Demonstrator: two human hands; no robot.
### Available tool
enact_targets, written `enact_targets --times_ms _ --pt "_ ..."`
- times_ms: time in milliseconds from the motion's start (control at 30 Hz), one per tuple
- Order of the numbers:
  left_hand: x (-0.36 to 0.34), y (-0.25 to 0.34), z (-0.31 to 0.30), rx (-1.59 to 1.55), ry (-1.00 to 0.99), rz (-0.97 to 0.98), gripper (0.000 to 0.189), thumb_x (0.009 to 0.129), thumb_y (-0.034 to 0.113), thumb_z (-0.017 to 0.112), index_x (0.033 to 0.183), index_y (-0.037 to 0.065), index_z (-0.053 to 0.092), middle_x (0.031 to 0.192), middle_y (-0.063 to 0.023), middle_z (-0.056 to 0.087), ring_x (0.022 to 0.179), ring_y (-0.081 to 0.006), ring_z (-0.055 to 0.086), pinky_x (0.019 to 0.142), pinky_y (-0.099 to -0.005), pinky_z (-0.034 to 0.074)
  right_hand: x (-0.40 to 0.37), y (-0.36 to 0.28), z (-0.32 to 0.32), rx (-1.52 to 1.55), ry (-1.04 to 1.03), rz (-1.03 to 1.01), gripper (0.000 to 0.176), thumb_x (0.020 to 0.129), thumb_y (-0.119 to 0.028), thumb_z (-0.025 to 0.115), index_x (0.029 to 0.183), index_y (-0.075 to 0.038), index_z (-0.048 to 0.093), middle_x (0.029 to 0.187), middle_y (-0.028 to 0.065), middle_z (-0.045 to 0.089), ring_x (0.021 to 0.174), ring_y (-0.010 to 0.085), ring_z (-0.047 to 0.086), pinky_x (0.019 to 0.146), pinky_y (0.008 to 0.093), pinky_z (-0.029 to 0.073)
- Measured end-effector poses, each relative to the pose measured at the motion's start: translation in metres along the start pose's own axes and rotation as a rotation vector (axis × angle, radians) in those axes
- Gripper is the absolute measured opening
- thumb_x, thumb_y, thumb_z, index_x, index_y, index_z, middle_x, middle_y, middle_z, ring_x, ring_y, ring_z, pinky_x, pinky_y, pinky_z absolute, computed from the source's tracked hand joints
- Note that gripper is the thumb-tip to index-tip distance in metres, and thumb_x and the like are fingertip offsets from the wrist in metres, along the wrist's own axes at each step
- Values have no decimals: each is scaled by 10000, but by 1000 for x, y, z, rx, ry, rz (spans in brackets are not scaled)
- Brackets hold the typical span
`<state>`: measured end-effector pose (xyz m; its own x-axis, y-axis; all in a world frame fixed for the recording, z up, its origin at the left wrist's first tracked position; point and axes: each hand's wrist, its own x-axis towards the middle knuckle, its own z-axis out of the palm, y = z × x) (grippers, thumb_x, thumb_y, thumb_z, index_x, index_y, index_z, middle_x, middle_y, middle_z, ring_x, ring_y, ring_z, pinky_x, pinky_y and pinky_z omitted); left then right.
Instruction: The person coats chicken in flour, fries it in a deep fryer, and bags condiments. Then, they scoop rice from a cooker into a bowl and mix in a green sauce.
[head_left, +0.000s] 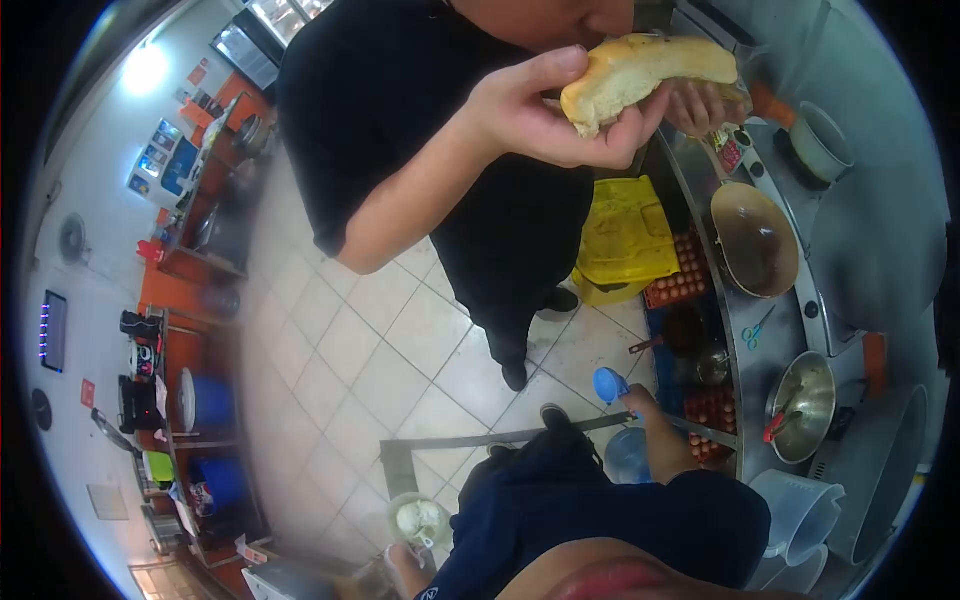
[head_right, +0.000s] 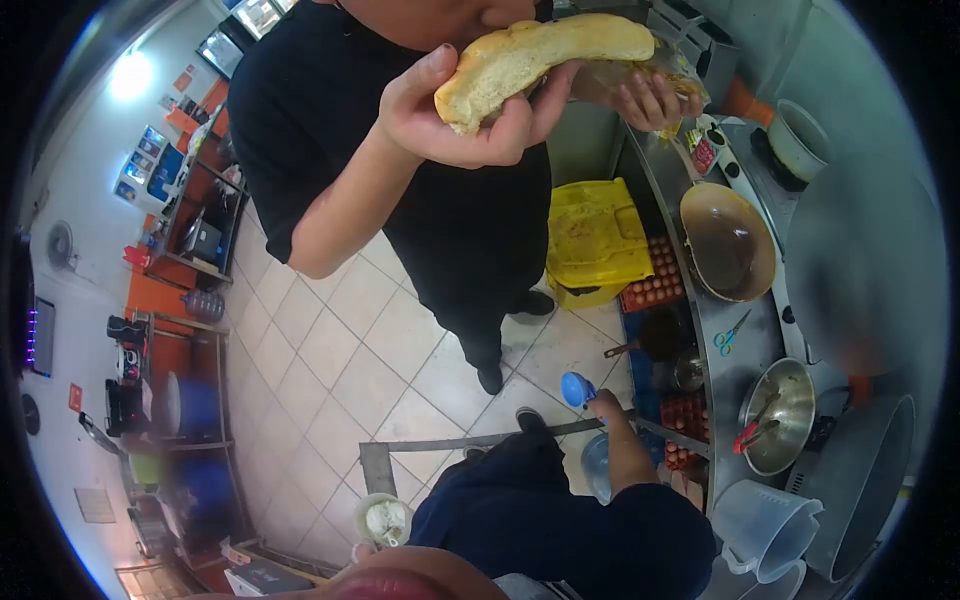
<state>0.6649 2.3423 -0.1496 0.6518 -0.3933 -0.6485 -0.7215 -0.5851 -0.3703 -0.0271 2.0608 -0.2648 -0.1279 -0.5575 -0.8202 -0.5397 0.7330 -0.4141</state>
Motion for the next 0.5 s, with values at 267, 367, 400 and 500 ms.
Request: enact_targets --times_ms 267,367,400,500 --pt "-2 -2 -16 -14 -48 -24 276 746 261 668 840 2 661 877 -155 665 706 -260 632 597 -382 506 0 3 -2 5 -4 21 240 743 -180 597 661 46 599 552 157 588 476 248 604 474 366 481" --pt "21 -18 -2 44 -10 9 301 729 289 690 861 20 673 897 -142 671 747 -258 641 636 -381 507 -2 1 0 33 1 30 242 737 -178 605 648 47 596 543 156 583 470 251 603 470 366 481" --pt "25 -19 0 2 4 4 296 733 288 685 863 23 675 895 -141 671 750 -258 641 640 -384 507 -2 -3 1 47 13 31 251 738 -173 606 625 50 586 538 146 581 449 245 590 443 362 476" --pt "37 -21 -2 -100 62 4 283 744 285 669 867 30 679 891 -138 673 760 -259 642 650 -393 505 1 -11 8 52 -7 74 262 746 -216 645 661 29 605 556 144 588 485 240 594 497 366 480"
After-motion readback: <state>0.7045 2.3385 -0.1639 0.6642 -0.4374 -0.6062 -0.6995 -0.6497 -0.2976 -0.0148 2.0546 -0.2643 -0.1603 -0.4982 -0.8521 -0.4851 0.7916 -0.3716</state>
